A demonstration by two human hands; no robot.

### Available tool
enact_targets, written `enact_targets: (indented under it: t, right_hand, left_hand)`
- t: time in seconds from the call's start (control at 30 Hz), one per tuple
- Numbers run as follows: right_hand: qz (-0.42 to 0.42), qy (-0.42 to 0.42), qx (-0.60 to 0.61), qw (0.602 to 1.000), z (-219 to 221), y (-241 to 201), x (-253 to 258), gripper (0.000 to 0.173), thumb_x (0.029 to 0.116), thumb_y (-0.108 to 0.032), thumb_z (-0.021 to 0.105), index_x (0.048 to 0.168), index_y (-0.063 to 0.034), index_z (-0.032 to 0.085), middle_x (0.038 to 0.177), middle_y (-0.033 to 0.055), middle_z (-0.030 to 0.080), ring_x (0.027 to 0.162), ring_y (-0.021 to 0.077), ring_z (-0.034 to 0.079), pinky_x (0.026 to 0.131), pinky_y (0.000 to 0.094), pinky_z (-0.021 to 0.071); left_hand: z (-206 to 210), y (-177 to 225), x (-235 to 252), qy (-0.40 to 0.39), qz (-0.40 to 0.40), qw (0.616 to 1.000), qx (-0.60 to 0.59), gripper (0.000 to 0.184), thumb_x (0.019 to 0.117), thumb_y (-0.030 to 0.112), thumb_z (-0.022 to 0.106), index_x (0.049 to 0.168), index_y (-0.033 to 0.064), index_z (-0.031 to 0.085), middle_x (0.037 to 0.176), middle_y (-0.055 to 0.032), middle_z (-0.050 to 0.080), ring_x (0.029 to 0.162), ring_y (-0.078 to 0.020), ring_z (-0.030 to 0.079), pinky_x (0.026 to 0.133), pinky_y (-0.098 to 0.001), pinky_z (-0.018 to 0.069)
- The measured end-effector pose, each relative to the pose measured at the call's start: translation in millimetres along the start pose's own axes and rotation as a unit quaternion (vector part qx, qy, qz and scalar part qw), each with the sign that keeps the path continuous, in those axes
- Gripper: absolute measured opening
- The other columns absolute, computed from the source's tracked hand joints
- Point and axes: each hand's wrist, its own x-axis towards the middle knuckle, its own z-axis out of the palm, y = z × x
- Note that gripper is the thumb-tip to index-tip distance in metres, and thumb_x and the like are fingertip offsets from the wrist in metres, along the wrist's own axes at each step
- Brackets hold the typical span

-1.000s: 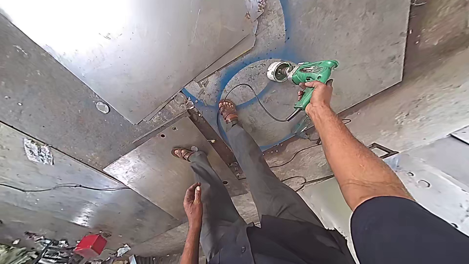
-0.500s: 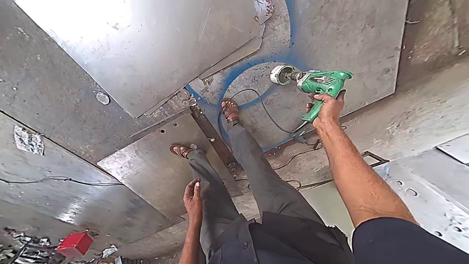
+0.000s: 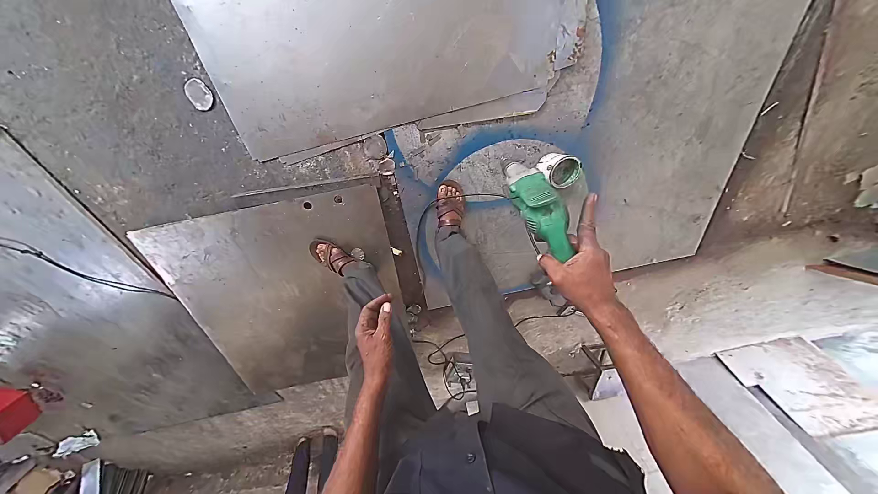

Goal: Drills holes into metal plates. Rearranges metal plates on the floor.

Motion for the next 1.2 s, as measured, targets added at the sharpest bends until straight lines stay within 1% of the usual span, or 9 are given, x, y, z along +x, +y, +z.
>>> enact_targets:
  t: [0.1,0.2,0.27,0.37,0.47,0.57,0.67,0.9,1.2]
  right_hand:
    - [-0.132,-0.073,-0.14,0.979,35,-54,-11,0.112,0.0785,-0.02,0.074,0.168,-0.0238,0.006,0.087,0.0164,0.07,0.07,0.0368,0.067,0.061,0.0617,0.0536]
    - [-0.278,-0.125,-0.207,0.93,80,-96,-22,0.109,0.0781,-0.021,0.076,0.167,-0.0223,0.013,0.097,0.0145,0.071,0.07,0.0338,0.069,0.057,0.0558,0.0548]
    - [-0.348,-0.163,-0.22,0.897,111,-117,-30,0.105,0.0803,-0.02,0.075,0.167,-0.0235,0.016,0.103,0.0116,0.07,0.068,0.0297,0.068,0.054,0.0505,0.0549]
    - [-0.427,-0.207,-0.217,0.853,155,-141,-38,0.099,0.0835,-0.016,0.074,0.166,-0.0239,0.02,0.107,0.0112,0.069,0.067,0.0274,0.067,0.052,0.0461,0.0549]
    - [-0.451,-0.249,-0.218,0.829,198,-155,-44,0.099,0.0833,-0.016,0.077,0.166,-0.0275,0.023,0.11,0.0133,0.068,0.065,0.0271,0.065,0.051,0.0442,0.0538]
    - [-0.448,-0.268,-0.215,0.826,235,-161,-45,0.097,0.0856,-0.014,0.075,0.166,-0.0307,0.022,0.11,0.015,0.066,0.065,0.0281,0.064,0.052,0.0441,0.0528]
    - [-0.441,-0.27,-0.196,0.833,266,-154,-45,0.099,0.0838,-0.014,0.075,0.166,-0.0309,0.023,0.109,0.0143,0.065,0.065,0.0267,0.063,0.051,0.0426,0.0514]
    - [-0.418,-0.257,-0.162,0.856,317,-136,-31,0.097,0.085,-0.014,0.074,0.166,-0.0302,0.022,0.109,0.0143,0.064,0.066,0.0268,0.063,0.052,0.0421,0.0523]
    - [-0.403,-0.247,-0.133,0.871,341,-135,-21,0.091,0.088,-0.011,0.07,0.165,-0.0311,0.025,0.108,0.0178,0.065,0.062,0.0288,0.062,0.05,0.0431,0.0514]
  left_hand:
    - [19,22,12,-0.052,-0.106,0.986,-0.114,0.052,0.1005,0.021,0.063,0.145,-0.0021,0.051,0.144,-0.0178,0.059,0.132,-0.0303,0.058,0.106,-0.0483,0.0534]
    - [36,38,26,-0.074,-0.195,0.94,-0.269,0.09,0.0946,0.037,0.072,0.164,0.0188,0.017,0.162,-0.0141,0.038,0.14,-0.0336,0.05,0.102,-0.0543,0.0531]
    - [34,45,33,-0.058,-0.182,0.924,-0.33,0.101,0.0894,0.047,0.076,0.165,0.0319,0.011,0.163,-0.0123,0.035,0.141,-0.0356,0.048,0.102,-0.0596,0.0518]
    - [18,53,49,0.033,-0.146,0.928,-0.342,0.09,0.092,0.047,0.073,0.163,0.0326,0.019,0.151,-0.0111,0.05,0.128,-0.0316,0.059,0.097,-0.0551,0.0557]
    - [-6,41,68,0.16,-0.141,0.918,-0.335,0.064,0.0952,0.025,0.074,0.15,0.0128,0.043,0.13,-0.0135,0.064,0.114,-0.0276,0.066,0.094,-0.0491,0.0589]
    - [-27,18,87,0.198,-0.122,0.904,-0.358,0.037,0.0966,0.015,0.067,0.131,0.0052,0.059,0.118,-0.0141,0.068,0.107,-0.0254,0.068,0.093,-0.0472,0.0581]
    - [-41,-6,101,0.196,-0.1,0.902,-0.372,0.033,0.0979,0.012,0.061,0.129,0.0044,0.058,0.119,-0.0143,0.067,0.11,-0.0251,0.067,0.097,-0.0471,0.0559]
    - [-54,-46,140,0.221,-0.093,0.91,-0.338,0.039,0.0961,0.012,0.062,0.134,0.0036,0.055,0.118,-0.0157,0.067,0.107,-0.0265,0.068,0.093,-0.0489,0.0573]
    - [-65,-61,162,0.193,-0.094,0.923,-0.319,0.036,0.0977,0.014,0.058,0.133,0.005,0.056,0.119,-0.0147,0.068,0.108,-0.0254,0.068,0.095,-0.0474,0.0568]
